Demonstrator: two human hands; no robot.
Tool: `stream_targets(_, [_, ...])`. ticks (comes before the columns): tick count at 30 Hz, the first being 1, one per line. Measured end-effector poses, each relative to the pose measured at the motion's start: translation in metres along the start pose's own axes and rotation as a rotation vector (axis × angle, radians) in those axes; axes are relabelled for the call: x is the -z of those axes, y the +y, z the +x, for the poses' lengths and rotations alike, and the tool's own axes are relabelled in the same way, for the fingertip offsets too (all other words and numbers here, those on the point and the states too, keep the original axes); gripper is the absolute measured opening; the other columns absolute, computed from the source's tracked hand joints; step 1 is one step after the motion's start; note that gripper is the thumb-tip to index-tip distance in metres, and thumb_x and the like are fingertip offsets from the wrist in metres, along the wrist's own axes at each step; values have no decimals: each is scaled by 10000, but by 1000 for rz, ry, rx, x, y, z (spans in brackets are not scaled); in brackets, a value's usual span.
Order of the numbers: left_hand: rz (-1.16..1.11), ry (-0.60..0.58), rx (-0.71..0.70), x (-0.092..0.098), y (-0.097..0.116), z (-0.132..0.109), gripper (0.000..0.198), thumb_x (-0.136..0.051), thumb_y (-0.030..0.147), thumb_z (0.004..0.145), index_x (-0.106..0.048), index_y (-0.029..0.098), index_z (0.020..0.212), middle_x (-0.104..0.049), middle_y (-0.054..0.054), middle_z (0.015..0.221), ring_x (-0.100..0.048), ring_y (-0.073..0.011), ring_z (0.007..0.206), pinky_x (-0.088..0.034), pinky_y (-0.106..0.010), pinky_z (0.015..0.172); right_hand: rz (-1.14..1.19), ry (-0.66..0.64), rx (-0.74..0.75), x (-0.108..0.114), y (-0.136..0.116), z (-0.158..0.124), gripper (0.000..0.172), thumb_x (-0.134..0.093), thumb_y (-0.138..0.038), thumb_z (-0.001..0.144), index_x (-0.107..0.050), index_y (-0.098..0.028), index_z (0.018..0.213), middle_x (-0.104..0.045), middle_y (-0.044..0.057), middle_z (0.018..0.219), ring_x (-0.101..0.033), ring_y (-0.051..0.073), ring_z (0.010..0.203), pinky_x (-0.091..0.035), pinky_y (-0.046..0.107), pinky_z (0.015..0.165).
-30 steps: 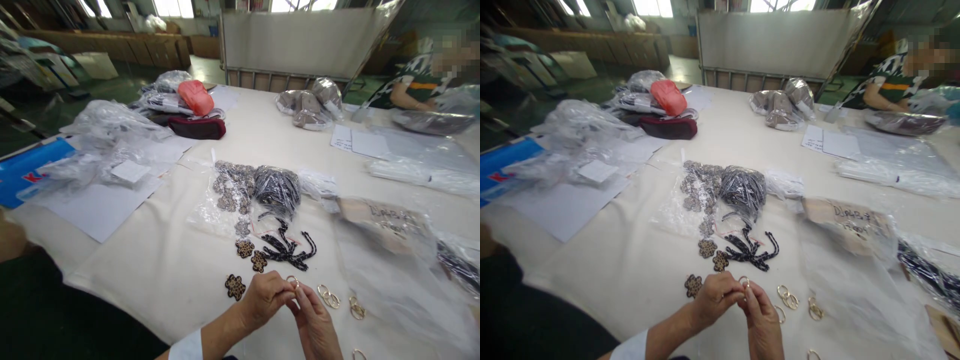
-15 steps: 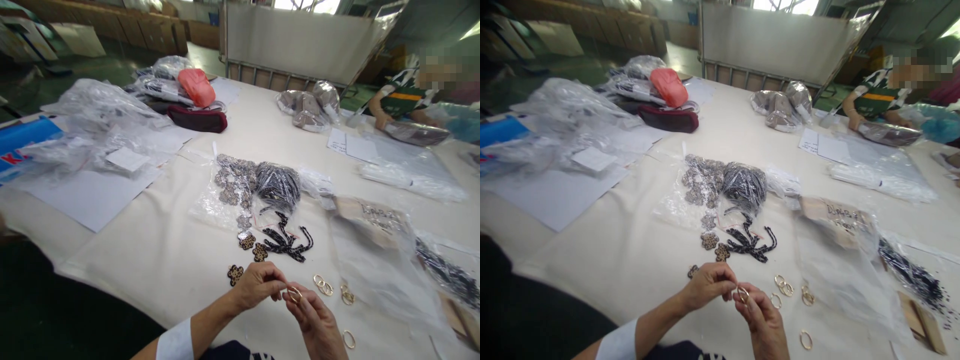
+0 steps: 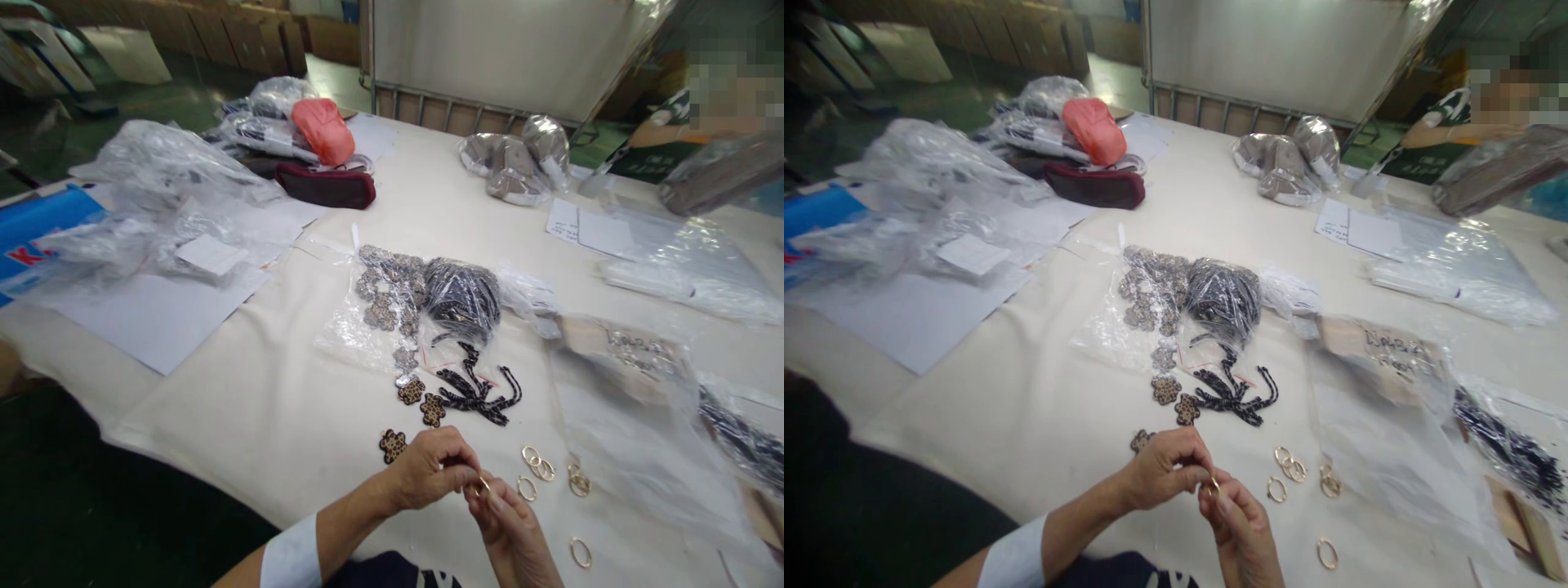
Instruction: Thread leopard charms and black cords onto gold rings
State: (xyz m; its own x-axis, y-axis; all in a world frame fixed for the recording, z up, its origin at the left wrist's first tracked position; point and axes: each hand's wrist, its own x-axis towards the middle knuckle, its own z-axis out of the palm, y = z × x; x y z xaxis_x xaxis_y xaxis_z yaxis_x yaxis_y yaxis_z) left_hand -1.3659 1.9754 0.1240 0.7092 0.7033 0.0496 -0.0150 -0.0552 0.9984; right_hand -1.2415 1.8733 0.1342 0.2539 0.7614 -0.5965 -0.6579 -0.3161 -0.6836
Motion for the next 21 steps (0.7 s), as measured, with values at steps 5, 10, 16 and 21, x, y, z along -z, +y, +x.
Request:
stream_targets(5, [17,7,9,-3,-6,2,175,-591,298,811,-689,152,810,-597,-32,731,-536,-115,675,-419,-208,653,-66,31,33,2,-1,4,229,-808,-343,584,-655,-175,553,-637,18,721,-550,126,678,-471,228,673])
stream_targets(10, [13,82,43,-9,-8,2,129,-616,254,796,-692,150,804,-614,-35,737,-535,-117,680,-409,-209,647,-96,29,66,5,-2,12,190,-808,-332,582,-689,-185,590,-681,39,940,-594,179,866,-478,266,799])
stream_targets(16, [67,38,-72,-9,-8,2,147,-567,230,833,-684,143,814,-643,-61,763,-566,-141,754,-435,-232,738,-92,89,-17,10,-4,16,240,-848,-350,512,-724,-185,634,-710,36,914,-609,171,878,-486,239,827])
stream_targets(21, [100,-16,-101,-7,-8,3,198,-531,263,858,-685,139,878,-656,-88,804,-573,-158,806,-446,-242,772,-68,89,-38,11,-7,16,265,-858,-344,498,-719,-186,658,-722,29,851,-617,141,840,-493,188,781])
